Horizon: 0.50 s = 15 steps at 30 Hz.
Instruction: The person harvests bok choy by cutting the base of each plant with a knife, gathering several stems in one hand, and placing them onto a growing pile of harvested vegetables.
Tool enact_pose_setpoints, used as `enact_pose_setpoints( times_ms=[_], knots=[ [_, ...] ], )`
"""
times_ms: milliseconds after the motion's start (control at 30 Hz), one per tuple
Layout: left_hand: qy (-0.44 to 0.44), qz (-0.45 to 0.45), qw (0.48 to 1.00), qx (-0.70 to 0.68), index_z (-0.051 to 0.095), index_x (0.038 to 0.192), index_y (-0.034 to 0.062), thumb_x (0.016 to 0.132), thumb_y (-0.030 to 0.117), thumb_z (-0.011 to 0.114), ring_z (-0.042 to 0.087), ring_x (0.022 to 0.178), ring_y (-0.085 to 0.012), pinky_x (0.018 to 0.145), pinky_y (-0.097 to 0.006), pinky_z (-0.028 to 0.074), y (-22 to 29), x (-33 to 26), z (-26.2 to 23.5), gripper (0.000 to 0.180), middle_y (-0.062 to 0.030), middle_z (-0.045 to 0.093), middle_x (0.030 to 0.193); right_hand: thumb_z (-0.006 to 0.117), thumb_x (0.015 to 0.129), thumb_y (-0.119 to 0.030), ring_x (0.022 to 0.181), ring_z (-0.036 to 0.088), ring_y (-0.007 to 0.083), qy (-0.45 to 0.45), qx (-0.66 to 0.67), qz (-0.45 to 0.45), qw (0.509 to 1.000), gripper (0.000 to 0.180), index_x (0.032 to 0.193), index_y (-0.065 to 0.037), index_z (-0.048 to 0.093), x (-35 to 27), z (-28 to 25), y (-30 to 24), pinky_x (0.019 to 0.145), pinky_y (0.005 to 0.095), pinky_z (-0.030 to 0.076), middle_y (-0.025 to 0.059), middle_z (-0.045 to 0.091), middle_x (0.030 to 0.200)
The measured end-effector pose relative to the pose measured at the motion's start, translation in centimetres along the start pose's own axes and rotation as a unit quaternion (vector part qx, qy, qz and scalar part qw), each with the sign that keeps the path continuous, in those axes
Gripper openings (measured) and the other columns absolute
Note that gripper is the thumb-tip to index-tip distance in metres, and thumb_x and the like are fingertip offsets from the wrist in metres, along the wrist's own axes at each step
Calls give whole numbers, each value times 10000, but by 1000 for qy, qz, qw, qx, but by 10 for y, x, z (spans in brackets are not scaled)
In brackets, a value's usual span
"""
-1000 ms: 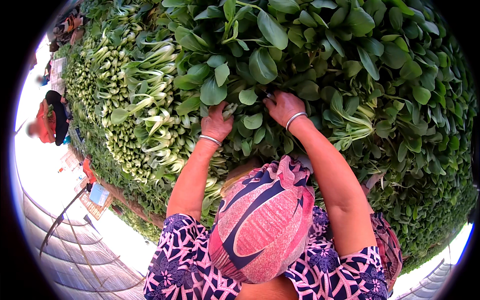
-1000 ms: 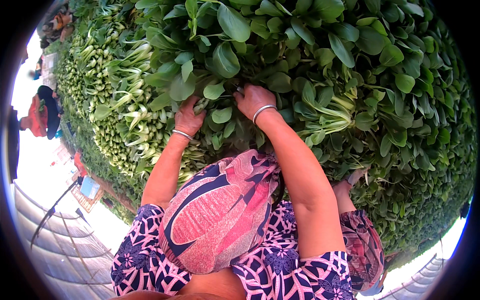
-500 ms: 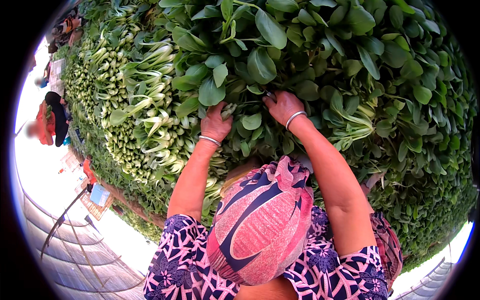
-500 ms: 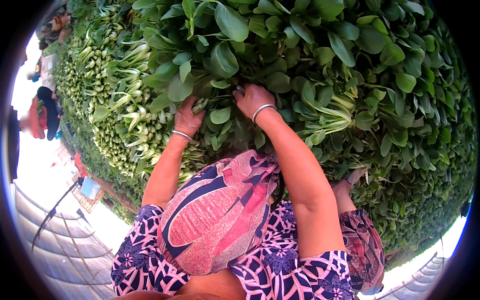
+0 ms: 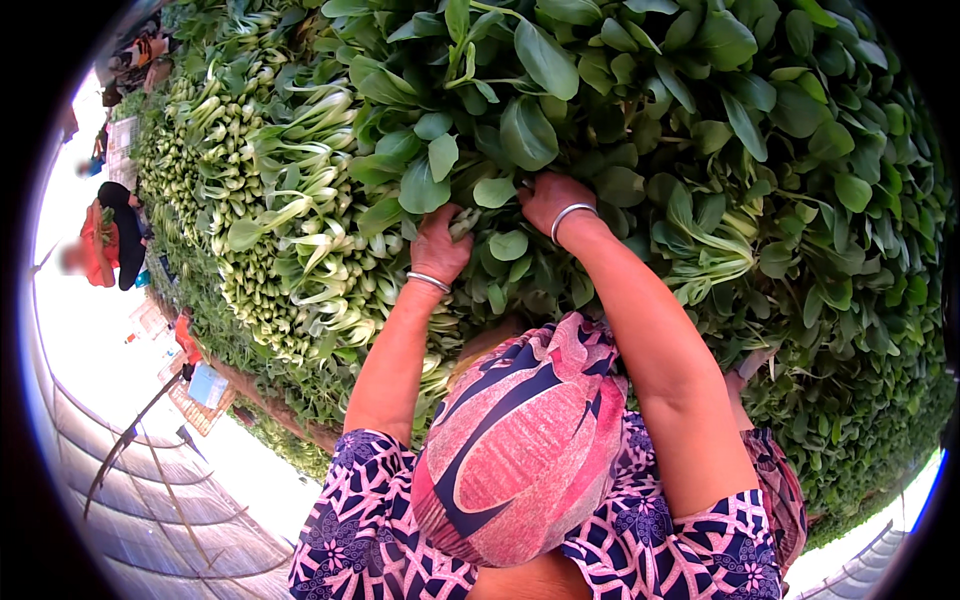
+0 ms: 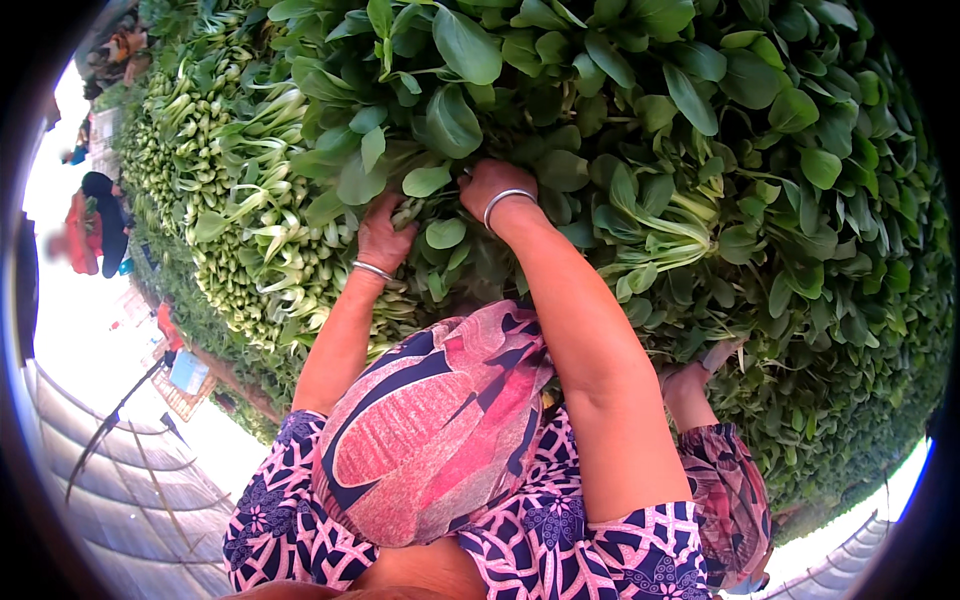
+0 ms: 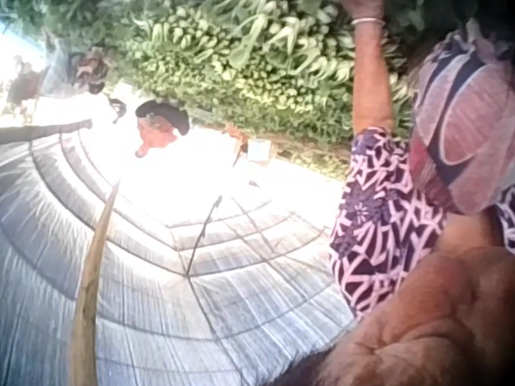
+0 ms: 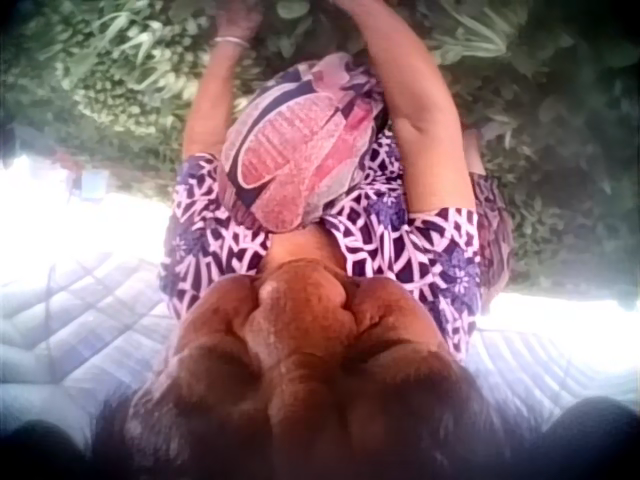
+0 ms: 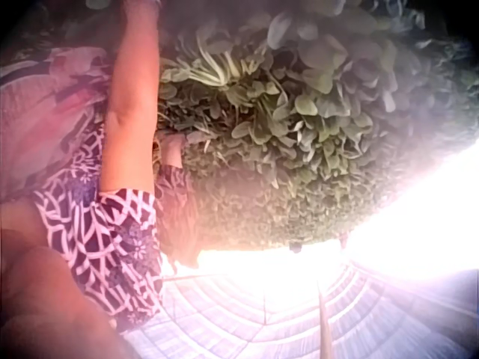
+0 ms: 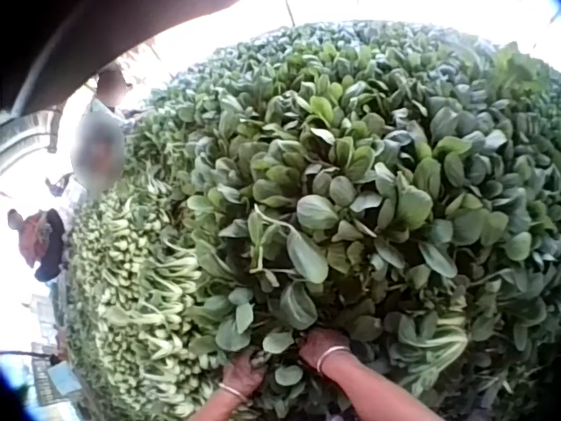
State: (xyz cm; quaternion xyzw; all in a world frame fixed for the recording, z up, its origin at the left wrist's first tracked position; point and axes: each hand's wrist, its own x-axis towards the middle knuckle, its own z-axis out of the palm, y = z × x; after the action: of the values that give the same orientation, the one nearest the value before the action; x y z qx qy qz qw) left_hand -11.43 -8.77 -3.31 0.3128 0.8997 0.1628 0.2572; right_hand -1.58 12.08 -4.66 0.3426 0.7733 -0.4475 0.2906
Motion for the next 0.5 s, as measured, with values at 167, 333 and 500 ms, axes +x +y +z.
enact_pose_setpoints(
  times_ms=[167, 333, 500],
  knots=[
    [49, 48, 997, 19, 614, 1021, 114, 716, 186, 705, 616, 938, -368, 776, -446, 510, 26, -9, -14, 326, -136, 628, 1015, 551, 917, -374, 1038, 656, 334, -17, -60, 5, 998, 374, 1075, -72, 704, -21, -7, -2, 875, 407, 527, 158, 685, 1118],
    [-3, 58, 998, 5, 622, 1003, 110, 714, 201, 701, 634, 853, -381, 738, -456, 518, 45, -6, -28, 313, -129, 632, 994, 559, 899, -382, 1016, 649, 369, 4, -11, 14, 1000, 388, 1004, -42, 712, -43, 3, 17, 878, 438, 518, 199, 690, 1044],
    [-59, 59, 996, -40, 662, 948, 55, 701, 181, 717, 636, 910, -362, 783, -413, 523, 71, -4, -52, 283, -135, 635, 1064, 595, 856, -439, 966, 647, 398, 51, 52, 13, 997, 451, 961, -15, 705, -78, 9, 36, 854, 466, 504, 230, 684, 997]
  ],
)
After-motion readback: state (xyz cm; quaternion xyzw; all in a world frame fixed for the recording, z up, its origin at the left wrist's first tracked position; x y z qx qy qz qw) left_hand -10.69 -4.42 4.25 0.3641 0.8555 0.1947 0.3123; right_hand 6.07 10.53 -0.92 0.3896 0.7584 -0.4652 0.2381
